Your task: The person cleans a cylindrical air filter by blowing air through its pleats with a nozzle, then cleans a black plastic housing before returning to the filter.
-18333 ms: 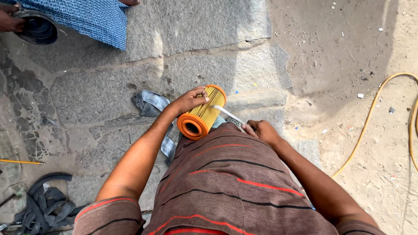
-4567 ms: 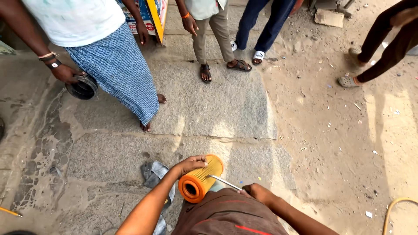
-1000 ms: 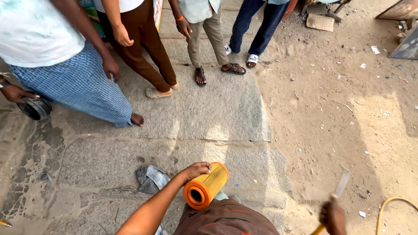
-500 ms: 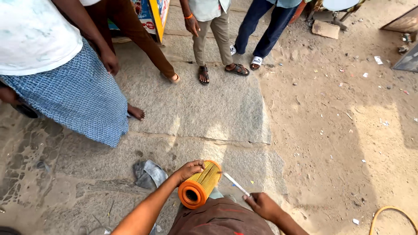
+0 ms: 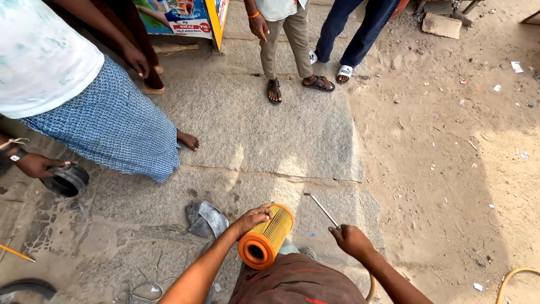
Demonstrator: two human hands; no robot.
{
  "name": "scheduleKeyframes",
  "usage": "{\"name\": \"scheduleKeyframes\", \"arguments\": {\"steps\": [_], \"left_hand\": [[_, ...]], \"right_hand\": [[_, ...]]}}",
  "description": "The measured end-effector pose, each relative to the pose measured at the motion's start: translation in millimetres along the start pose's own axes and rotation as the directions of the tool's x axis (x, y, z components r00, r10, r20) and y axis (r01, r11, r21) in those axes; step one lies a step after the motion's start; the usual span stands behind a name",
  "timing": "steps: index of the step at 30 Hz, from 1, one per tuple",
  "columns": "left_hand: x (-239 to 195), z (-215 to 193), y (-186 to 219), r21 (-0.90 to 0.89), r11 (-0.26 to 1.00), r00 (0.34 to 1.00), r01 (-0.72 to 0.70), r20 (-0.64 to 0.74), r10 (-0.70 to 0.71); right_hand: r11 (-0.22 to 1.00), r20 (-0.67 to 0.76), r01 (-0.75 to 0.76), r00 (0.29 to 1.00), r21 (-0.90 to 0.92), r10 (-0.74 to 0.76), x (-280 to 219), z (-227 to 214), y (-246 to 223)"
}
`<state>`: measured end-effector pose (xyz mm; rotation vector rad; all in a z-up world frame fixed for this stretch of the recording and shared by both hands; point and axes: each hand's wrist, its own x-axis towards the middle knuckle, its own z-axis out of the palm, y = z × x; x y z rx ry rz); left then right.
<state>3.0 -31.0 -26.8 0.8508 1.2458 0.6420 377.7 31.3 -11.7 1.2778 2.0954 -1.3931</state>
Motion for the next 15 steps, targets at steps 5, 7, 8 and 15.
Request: {"name": "scheduleKeyframes", "arguments": {"steps": [5, 7, 8, 15], "left_hand": [[-7.0, -0.2, 18.6, -0.067, 0.992, 0.993, 0.104, 0.067, -0.099], [-3.9, -2.0, 14.8, -0.102, 0.992, 0.992, 0.076, 0.104, -0.065], [-4.5, 0.3, 9.4, -0.145, 0.988, 0.990, 0.057, 0.135, -0.037], [2.6, 7.3, 6.3, -0.033, 0.999, 0.995, -0.012, 0.095, 0.015]], "right_hand": [[0.941, -0.009, 0.337, 0.941, -0.014, -0.338, -17.2, 17.3, -11.5], [0.981, 0.026, 0.194, 0.981, -0.001, -0.194, -4.9, 8.8, -8.3], [0.999, 0.076, 0.046, 0.996, 0.007, -0.047, -0.9, 6.3, -4.9], [0.975, 0.065, 0.165, 0.982, 0.149, -0.177, -15.8, 18.2, -2.2]]}}
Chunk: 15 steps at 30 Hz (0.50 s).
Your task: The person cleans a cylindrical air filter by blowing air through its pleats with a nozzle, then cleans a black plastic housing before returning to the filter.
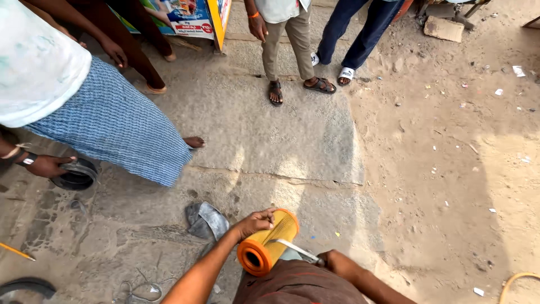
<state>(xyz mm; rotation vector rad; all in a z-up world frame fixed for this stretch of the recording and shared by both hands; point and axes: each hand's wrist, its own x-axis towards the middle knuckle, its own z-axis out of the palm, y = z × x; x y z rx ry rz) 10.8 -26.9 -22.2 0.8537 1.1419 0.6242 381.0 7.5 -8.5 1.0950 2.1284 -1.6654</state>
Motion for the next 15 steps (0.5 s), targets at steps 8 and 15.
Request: {"name": "scheduleKeyframes", "arguments": {"steps": [8, 15], "left_hand": [[-9.9, 0.6, 9.8, 0.058, 0.998, 1.000, 0.011, 0.012, -0.012], [-8.4, -5.4, -2.6, -0.177, 0.972, 0.985, 0.154, -0.050, -0.165]], "right_hand": [[0.966, 0.091, 0.107, 0.987, 0.235, -0.131, -3.2, 7.2, 2.6], [0.971, -0.311, -0.151, 0.946, -0.183, 0.089, 1.5, -14.4, 1.7]]}}
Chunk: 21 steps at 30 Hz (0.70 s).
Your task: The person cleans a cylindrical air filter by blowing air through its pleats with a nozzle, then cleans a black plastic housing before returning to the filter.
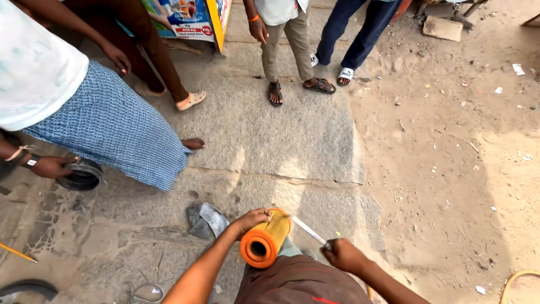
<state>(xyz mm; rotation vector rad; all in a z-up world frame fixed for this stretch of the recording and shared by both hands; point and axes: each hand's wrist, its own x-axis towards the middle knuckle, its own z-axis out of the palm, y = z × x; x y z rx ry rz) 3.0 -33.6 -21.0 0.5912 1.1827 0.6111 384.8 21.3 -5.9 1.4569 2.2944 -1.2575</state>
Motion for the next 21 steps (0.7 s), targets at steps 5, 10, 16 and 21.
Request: {"name": "scheduleKeyframes", "arguments": {"steps": [5, 10, 16, 21], "left_hand": [[7.9, -4.9, -9.0, -0.215, 0.976, 0.999, -0.037, 0.002, 0.038], [8.9, 8.2, -21.4, -0.414, 0.907, 0.997, -0.073, -0.050, 0.058], [13.2, 7.9, -22.8, -0.216, 0.967, 0.991, -0.134, -0.034, 0.129], [9.0, 10.4, -2.2, 0.022, 0.997, 0.993, -0.077, -0.083, 0.078]], "right_hand": [[0.996, 0.102, 0.083, 0.991, 0.013, -0.084, 27.1, -2.5, 4.7], [0.993, 0.087, 0.116, 0.990, -0.034, -0.113, -5.3, -8.6, -30.6], [0.999, 0.065, 0.018, 0.998, -0.051, -0.015, 8.8, -11.6, -13.6], [0.958, 0.111, 0.263, 0.955, 0.112, -0.275, 15.9, 13.4, 1.1]]}}
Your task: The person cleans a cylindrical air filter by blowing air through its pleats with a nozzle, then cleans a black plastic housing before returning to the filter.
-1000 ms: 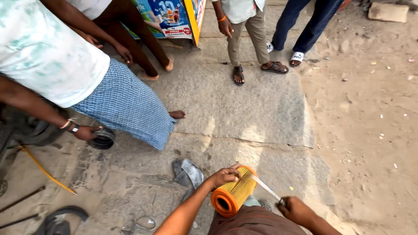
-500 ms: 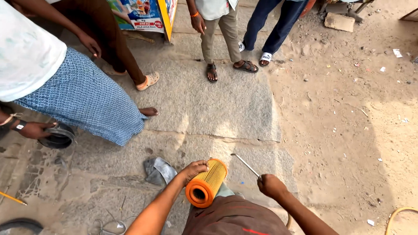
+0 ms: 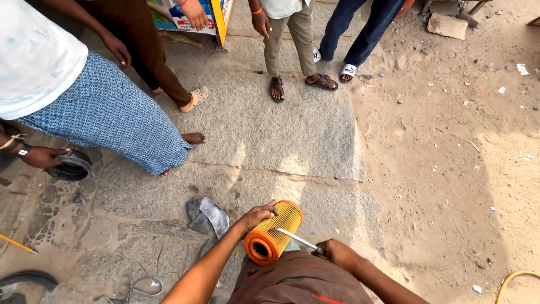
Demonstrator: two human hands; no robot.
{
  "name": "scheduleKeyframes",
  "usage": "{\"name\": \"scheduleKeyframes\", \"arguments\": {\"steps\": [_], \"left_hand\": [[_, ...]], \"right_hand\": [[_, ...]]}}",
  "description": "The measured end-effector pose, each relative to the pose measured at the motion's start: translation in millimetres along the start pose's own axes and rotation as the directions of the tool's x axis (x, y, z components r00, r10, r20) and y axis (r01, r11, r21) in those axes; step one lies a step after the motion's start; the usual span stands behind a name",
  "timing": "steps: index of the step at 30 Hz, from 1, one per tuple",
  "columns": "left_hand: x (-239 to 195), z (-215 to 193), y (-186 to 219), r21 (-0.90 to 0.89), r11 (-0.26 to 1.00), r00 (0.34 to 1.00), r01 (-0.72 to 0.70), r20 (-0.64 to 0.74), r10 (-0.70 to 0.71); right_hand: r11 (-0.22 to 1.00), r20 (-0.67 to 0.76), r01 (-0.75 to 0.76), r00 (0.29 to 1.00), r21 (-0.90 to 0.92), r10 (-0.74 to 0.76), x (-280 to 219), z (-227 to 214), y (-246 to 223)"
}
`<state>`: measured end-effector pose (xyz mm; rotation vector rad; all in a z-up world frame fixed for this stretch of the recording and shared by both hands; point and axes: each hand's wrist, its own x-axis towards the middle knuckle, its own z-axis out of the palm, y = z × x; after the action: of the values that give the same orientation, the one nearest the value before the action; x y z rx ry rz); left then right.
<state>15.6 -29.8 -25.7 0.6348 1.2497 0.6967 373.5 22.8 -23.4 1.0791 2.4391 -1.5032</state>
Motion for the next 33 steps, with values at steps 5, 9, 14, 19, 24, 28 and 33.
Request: {"name": "scheduleKeyframes", "arguments": {"steps": [5, 9, 14, 19, 24, 28, 33], "left_hand": [[-10.0, 5.9, 18.1, 0.034, 0.998, 0.994, 0.049, 0.099, -0.052], [-10.7, 2.8, 29.9, -0.103, 0.994, 0.983, 0.034, 0.185, -0.015], [8.2, -2.9, 2.9, -0.034, 0.996, 0.983, -0.079, 0.161, 0.084], [3.1, -15.7, -2.3, -0.098, 0.994, 0.991, -0.053, 0.118, 0.065], [-7.6, -13.0, 7.5, -0.024, 0.991, 0.984, -0.131, 0.120, 0.133], [-4.4, -13.3, 11.7, 0.054, 0.988, 0.984, -0.142, 0.112, 0.136], [-20.0, -6.0, 22.1, 0.087, 0.992, 0.993, -0.090, 0.080, 0.083]], "right_hand": [[0.945, 0.003, -0.314, 0.949, -0.091, 0.316, -5.8, -14.1, -17.8], [0.995, 0.087, -0.094, 0.992, 0.025, 0.092, -4.3, 1.6, 10.2], [0.987, -0.206, -0.138, 0.971, -0.086, 0.118, -12.2, -29.6, -26.4], [1.000, -0.047, -0.017, 0.999, 0.006, 0.017, -0.4, -11.7, -3.2], [0.982, -0.094, -0.163, 0.984, -0.099, 0.154, -5.0, -13.8, -34.5], [0.970, 0.079, -0.223, 0.970, -0.097, 0.231, 4.2, -25.5, -38.6], [0.970, 0.052, -0.236, 0.970, -0.054, 0.239, -7.1, -16.7, -59.2]]}}
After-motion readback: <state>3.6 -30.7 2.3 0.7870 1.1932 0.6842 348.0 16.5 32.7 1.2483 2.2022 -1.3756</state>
